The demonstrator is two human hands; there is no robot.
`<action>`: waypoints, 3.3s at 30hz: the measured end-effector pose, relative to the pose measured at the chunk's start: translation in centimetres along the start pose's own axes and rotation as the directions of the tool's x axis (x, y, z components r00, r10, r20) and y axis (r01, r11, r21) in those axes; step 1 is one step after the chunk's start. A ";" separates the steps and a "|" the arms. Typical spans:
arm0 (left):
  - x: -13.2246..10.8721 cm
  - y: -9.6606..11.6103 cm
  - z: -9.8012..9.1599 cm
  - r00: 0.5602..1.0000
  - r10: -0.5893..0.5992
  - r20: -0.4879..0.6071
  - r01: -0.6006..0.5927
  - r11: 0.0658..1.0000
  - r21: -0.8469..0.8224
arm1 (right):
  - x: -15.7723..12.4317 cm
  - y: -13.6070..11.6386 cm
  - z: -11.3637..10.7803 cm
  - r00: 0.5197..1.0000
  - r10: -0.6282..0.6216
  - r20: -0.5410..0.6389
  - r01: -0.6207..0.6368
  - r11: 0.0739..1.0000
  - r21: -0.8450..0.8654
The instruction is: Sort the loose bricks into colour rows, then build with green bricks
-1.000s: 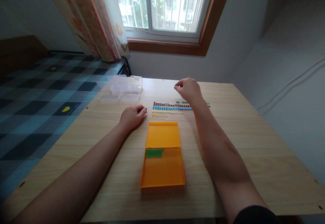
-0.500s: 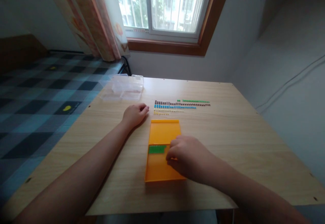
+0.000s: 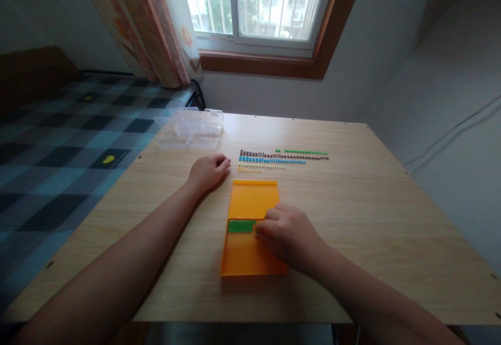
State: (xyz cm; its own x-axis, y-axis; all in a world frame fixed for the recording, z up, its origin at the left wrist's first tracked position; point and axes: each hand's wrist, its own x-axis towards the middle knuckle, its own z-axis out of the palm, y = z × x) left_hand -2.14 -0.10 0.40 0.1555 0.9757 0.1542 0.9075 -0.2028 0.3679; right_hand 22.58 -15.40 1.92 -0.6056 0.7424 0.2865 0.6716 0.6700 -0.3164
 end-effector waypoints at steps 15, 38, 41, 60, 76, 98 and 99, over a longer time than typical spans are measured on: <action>-0.1 0.3 -0.2 1.000 -0.002 0.016 0.002 1.000 0.016 | 0.1 0.4 -0.5 0.980 -0.127 0.155 0.125 0.992 0.018; 0.0 0.1 0.1 1.000 0.004 -0.007 -0.004 1.000 -0.004 | 0.3 0.1 -0.6 0.979 -0.081 0.190 0.082 0.997 0.003; 0.0 0.1 0.1 1.000 0.001 0.000 -0.001 1.000 -0.002 | 0.4 0.1 -0.6 0.978 -0.073 0.195 0.074 0.997 0.005; 0.0 0.1 0.1 1.000 0.008 -0.001 -0.008 1.000 0.012 | 0.1 0.4 -0.5 0.982 -0.069 0.178 0.058 0.996 0.063; 0.0 0.0 0.1 1.000 0.010 0.004 -0.010 1.000 0.006 | 0.2 0.2 -0.3 0.976 -0.094 0.195 0.087 0.995 0.043; 0.1 0.1 0.1 1.000 0.012 -0.003 -0.012 1.000 0.006 | 0.3 0.4 -0.5 0.974 -0.048 0.222 0.046 0.999 0.016; 0.1 0.1 0.1 1.000 0.013 -0.005 -0.013 1.000 0.005 | 0.3 0.4 -0.5 0.974 -0.046 0.223 0.044 0.999 0.011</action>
State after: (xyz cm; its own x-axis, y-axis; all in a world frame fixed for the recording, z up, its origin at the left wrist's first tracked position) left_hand -2.02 -0.05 0.33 0.1655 0.9725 0.1638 0.9075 -0.2152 0.3608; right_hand 22.87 -14.94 2.30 -0.7155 0.6925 0.0923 0.6392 0.7022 -0.3137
